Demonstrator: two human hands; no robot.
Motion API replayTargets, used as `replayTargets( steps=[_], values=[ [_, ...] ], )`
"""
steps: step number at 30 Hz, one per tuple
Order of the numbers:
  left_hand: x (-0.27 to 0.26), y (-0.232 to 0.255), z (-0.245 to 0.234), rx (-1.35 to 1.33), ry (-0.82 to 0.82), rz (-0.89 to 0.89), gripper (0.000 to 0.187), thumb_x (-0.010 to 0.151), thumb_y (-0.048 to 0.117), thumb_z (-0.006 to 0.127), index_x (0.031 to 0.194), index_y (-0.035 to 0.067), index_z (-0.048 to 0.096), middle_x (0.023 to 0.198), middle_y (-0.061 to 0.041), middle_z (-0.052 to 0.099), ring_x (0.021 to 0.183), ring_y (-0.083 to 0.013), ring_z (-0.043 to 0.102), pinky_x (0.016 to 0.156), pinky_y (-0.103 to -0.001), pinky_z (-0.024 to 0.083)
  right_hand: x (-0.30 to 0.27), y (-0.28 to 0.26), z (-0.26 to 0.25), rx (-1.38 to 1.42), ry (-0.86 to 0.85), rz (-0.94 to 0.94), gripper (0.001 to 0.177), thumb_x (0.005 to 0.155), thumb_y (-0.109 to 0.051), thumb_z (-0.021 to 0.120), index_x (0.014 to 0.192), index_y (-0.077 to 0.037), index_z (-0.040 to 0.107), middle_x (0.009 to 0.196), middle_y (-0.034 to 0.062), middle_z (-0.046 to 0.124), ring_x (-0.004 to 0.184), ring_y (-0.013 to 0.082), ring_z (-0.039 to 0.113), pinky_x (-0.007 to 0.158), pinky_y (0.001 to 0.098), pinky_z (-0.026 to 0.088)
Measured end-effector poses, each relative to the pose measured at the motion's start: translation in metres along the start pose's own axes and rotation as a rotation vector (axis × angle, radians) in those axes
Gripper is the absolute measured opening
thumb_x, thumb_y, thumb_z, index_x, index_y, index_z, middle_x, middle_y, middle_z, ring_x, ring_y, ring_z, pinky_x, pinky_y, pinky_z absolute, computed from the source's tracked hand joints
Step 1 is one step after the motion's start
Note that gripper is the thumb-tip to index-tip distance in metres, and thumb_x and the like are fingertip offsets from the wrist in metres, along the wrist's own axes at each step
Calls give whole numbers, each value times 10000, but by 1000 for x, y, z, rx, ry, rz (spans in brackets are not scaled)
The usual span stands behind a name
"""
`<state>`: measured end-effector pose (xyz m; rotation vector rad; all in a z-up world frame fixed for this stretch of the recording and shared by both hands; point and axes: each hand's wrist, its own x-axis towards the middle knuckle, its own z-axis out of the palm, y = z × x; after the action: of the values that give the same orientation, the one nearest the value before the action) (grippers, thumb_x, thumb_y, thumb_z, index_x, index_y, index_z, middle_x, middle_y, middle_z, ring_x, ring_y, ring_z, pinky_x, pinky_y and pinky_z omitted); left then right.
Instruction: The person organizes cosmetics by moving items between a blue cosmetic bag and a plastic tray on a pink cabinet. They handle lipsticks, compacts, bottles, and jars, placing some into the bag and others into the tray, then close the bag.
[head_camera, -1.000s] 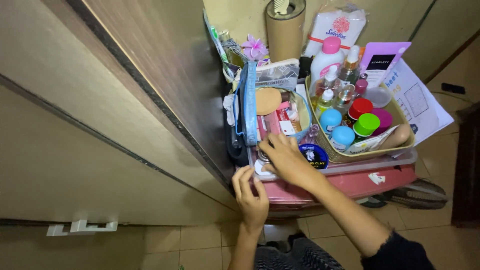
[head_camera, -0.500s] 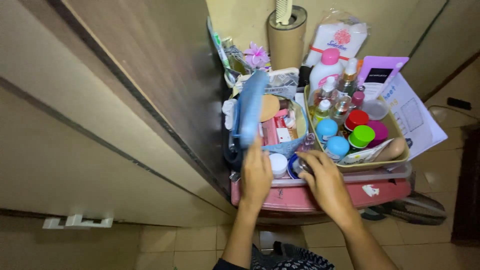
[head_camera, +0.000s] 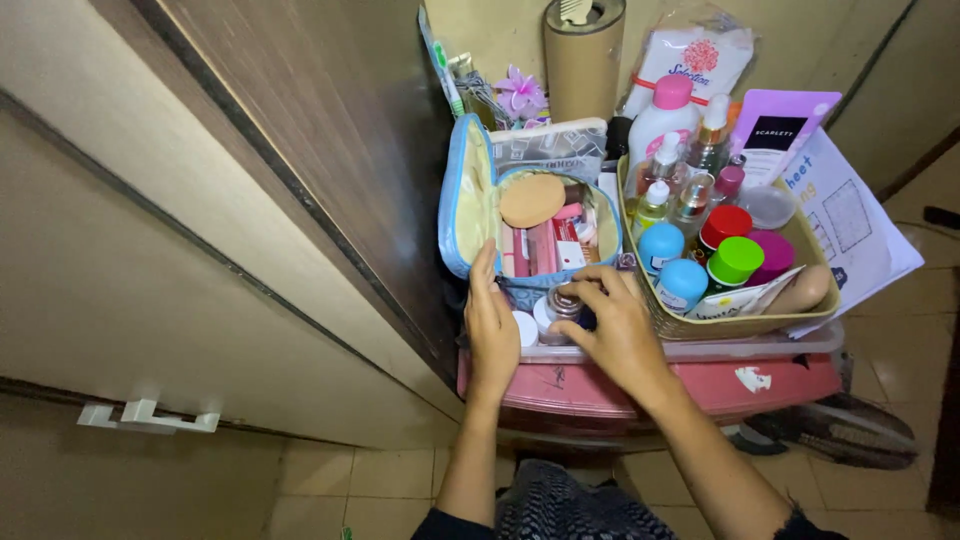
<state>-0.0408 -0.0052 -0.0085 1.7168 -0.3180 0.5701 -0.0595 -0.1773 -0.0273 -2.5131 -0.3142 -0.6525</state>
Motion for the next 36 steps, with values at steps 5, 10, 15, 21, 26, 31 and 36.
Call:
replayTargets(
  steps=[5,10,15,21,26,31,36],
  values=[
    [0,-6,0,-127,13,36,474,1079,107,285,1506,-74,381,1523,-342,455,1429,-504,408,1178,-572,348,13,-20,1,-172,-195,-275,351,786,-247,784,1118,-284,676,1135,-97,655,1158,159,562,993,447,330],
    [-1,-28,5,-221,17,99,740,1080,473,111,1543,-63,325,1567,-311,411,1480,-464,349,1214,-539,293,40,-21,33,-279,-334,-471,297,757,-167,765,1040,-223,695,993,-38,717,1048,168,606,1056,555,270],
    [-4,-29,6,-215,41,64,1143,895,831,-23,1549,-39,324,1563,-299,410,1476,-462,356,1228,-518,285,50,-13,69,-341,-580,-506,575,726,-153,814,1258,-141,597,994,61,754,1038,258,657,1090,741,134],
    [-5,-34,9,-245,39,57,1290,770,940,-71,1566,1,315,1579,-278,396,1490,-453,334,1232,-535,259,70,-27,23,-193,-738,-413,559,713,-210,877,1221,-117,662,1150,86,750,1173,258,623,1100,711,86],
    [-4,-17,3,-102,24,77,1173,852,868,-46,1558,23,360,1549,-269,440,1454,-452,387,1204,-519,309,66,-24,31,-172,-735,-398,688,689,-212,903,1294,-111,592,1131,120,739,1159,289,626,1116,734,53],
    [-5,-19,3,-33,25,87,1136,862,860,-40,1568,84,396,1555,-228,464,1456,-408,408,1203,-492,326,64,-18,36,-134,-727,-398,706,666,-187,896,1298,-97,595,1143,143,723,1176,300,621,1137,733,25],
    [-3,-9,0,-42,33,91,1133,884,842,-45,1546,47,416,1518,-288,477,1415,-479,430,1173,-539,346,67,-33,6,-40,-675,-372,674,678,-163,884,1283,-98,593,1176,116,707,1171,296,640,1109,717,31]
  ],
)
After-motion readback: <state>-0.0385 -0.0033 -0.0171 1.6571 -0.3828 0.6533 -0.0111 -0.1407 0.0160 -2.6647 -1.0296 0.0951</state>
